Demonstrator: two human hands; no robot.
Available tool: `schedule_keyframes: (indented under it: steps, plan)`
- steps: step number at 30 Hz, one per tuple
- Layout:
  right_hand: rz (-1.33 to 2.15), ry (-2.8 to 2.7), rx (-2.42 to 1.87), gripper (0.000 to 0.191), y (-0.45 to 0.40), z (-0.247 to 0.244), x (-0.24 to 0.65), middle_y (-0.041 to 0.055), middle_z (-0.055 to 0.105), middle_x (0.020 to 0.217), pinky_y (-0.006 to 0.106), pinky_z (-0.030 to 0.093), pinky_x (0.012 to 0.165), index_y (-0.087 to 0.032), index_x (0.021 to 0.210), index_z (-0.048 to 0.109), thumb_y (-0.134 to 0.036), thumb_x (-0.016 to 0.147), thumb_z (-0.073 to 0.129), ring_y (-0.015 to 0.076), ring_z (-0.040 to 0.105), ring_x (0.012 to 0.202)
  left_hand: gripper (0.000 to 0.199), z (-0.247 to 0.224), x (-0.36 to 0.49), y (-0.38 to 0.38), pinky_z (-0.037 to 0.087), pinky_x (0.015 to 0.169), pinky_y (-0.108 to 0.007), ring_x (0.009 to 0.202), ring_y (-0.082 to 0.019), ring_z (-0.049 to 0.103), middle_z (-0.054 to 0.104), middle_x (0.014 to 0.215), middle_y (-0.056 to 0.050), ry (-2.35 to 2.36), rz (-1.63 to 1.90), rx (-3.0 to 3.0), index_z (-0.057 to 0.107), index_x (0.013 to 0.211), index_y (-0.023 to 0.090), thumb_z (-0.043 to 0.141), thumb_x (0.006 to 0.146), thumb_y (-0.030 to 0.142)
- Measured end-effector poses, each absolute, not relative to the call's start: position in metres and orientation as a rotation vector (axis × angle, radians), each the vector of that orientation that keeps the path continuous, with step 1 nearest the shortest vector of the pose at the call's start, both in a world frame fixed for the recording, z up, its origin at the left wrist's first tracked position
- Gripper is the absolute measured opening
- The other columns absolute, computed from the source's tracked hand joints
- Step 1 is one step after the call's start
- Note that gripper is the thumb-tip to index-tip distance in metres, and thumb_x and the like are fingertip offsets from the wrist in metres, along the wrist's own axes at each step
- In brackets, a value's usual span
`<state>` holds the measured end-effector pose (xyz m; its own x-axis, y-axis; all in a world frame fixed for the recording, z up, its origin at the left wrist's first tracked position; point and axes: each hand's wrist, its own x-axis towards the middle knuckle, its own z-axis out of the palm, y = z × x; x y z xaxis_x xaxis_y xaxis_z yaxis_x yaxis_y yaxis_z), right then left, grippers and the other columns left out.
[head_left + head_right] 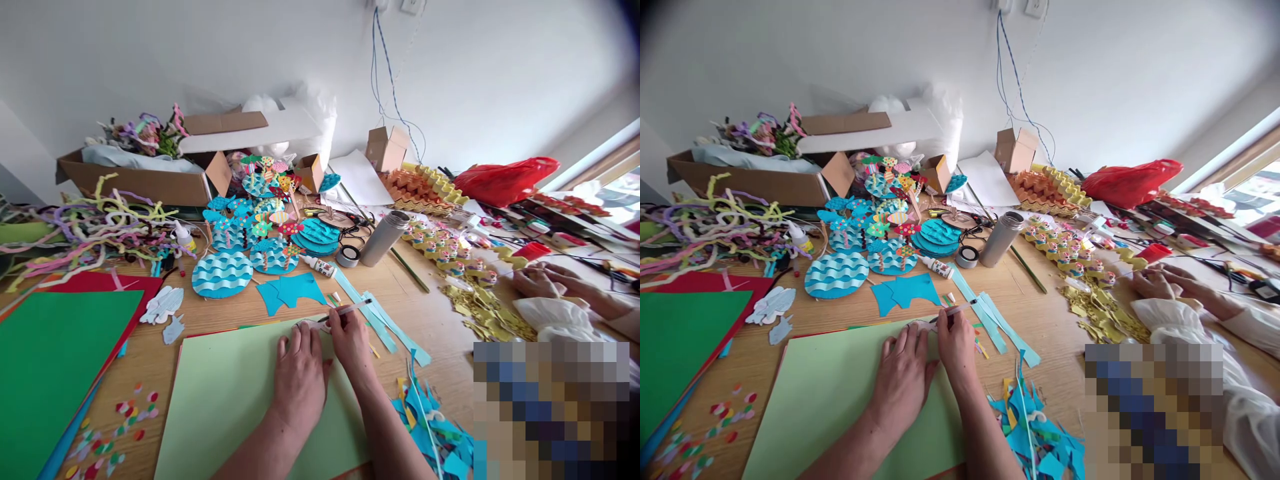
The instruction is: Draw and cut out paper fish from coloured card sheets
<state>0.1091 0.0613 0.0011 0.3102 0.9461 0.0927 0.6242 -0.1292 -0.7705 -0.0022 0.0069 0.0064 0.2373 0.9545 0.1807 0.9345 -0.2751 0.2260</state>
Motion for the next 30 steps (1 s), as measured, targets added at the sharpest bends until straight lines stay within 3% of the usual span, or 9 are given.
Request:
schedule_keyframes:
  steps: [10,24,30]
  plan:
    - [0.308,-1.553,-1.921,0.024,0.0573,0.0047,0.1066,0.0029,0.061,0.059,0.028,0.032,0.054,-0.021,0.073,0.055,-0.034,0.087,0.040,0.0205,0.058,0.057,0.040,0.0063,-0.0027,0.0077,0.037,0.094,-0.045,0.120,-0.028,0.043,0.051,0.132,-0.012,1.827,0.420,2.369,0.050,0.126,0.015,0.051,0.087,0.025]
    - [0.466,-1.440,-1.843,0.018,0.0561,-0.0001,0.1140,0.0012,0.062,0.060,0.026,0.037,0.055,-0.020,0.074,0.058,-0.035,0.080,0.049,0.0176,0.057,0.056,0.040,0.0084,-0.0030,0.0087,0.039,0.092,-0.046,0.119,-0.029,0.043,0.053,0.132,-0.008,1.816,0.377,2.386,0.051,0.127,0.016,0.046,0.091,0.032]
    - [0.488,-1.443,-1.802,0.020,0.0565,-0.0026,0.1154,0.0001,0.058,0.058,0.026,0.035,0.052,-0.020,0.070,0.056,-0.035,0.080,0.048,0.0159,0.053,0.053,0.037,0.0093,-0.0028,0.0094,0.038,0.088,-0.046,0.116,-0.028,0.044,0.054,0.129,-0.006,1.806,0.409,2.396,0.050,0.127,0.023,0.043,0.092,0.033]
